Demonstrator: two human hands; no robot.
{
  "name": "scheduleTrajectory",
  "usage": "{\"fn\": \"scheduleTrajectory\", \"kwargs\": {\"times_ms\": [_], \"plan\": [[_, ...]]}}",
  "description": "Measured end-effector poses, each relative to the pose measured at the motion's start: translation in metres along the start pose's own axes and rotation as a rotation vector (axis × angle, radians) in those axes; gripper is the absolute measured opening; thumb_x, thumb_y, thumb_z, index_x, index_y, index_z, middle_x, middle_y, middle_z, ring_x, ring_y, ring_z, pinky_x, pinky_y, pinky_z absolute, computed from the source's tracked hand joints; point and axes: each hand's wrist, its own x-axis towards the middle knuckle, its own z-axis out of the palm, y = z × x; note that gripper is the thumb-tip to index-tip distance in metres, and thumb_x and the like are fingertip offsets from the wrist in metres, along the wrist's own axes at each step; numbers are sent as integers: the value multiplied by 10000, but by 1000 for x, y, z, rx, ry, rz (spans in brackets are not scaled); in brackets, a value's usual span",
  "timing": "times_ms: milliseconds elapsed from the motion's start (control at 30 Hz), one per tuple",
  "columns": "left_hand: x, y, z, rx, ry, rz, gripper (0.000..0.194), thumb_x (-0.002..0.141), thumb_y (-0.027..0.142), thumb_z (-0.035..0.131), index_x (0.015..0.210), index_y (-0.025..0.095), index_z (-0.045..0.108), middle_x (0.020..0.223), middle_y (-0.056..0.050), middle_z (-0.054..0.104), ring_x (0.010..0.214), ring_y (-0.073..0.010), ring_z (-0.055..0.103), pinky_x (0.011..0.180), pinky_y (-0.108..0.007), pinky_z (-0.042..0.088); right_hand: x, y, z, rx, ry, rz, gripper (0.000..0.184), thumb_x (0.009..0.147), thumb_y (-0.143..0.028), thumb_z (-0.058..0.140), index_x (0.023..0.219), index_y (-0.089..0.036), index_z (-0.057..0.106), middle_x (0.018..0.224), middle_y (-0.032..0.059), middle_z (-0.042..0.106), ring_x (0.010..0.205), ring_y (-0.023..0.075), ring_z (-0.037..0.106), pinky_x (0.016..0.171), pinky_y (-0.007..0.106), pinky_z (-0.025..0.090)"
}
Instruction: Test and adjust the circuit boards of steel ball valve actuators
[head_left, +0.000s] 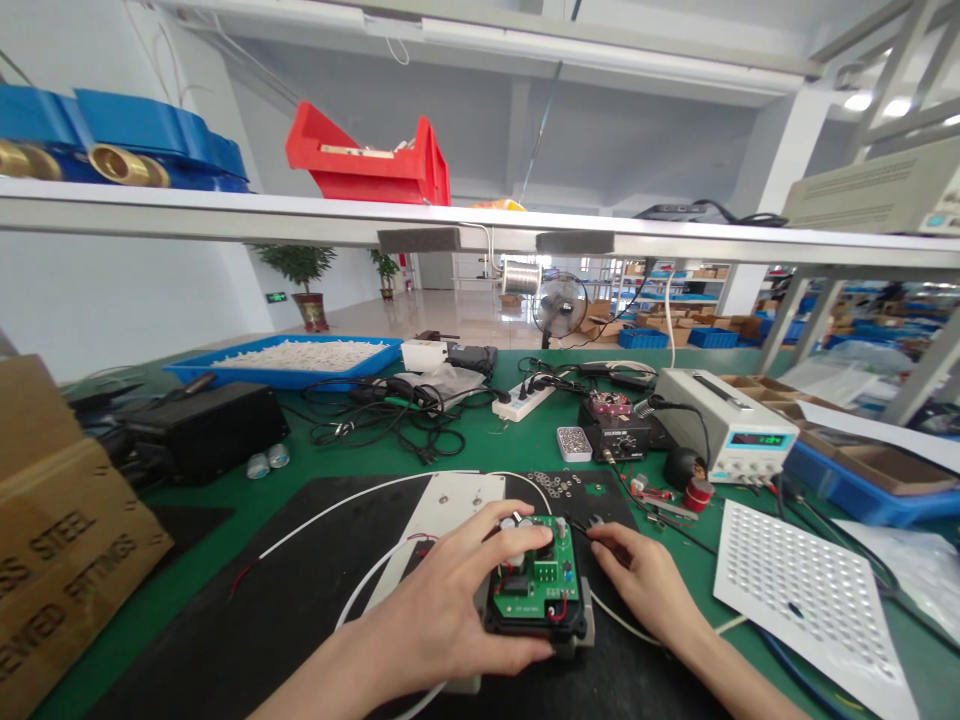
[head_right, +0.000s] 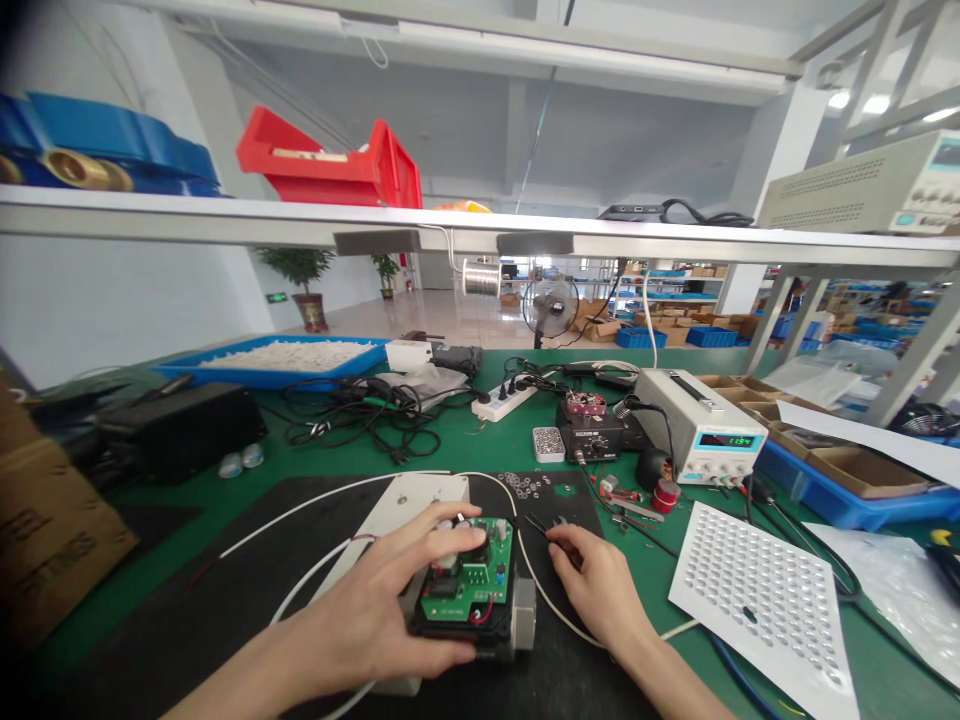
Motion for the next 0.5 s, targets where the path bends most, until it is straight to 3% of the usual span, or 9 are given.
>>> {"fn": "scheduleTrajectory", "kwargs": {"times_ms": [500], "plan": [[0,-1,1,-11,-2,0,865,743,371,888,1478,417,436,1590,-66,391,1298,-274,598,1049,-388,550,0,-3,-2,-23,-1,-13,294,981,-407,534,1129,-267,745,919,24,777,780,219,697,725,322,485]]}}
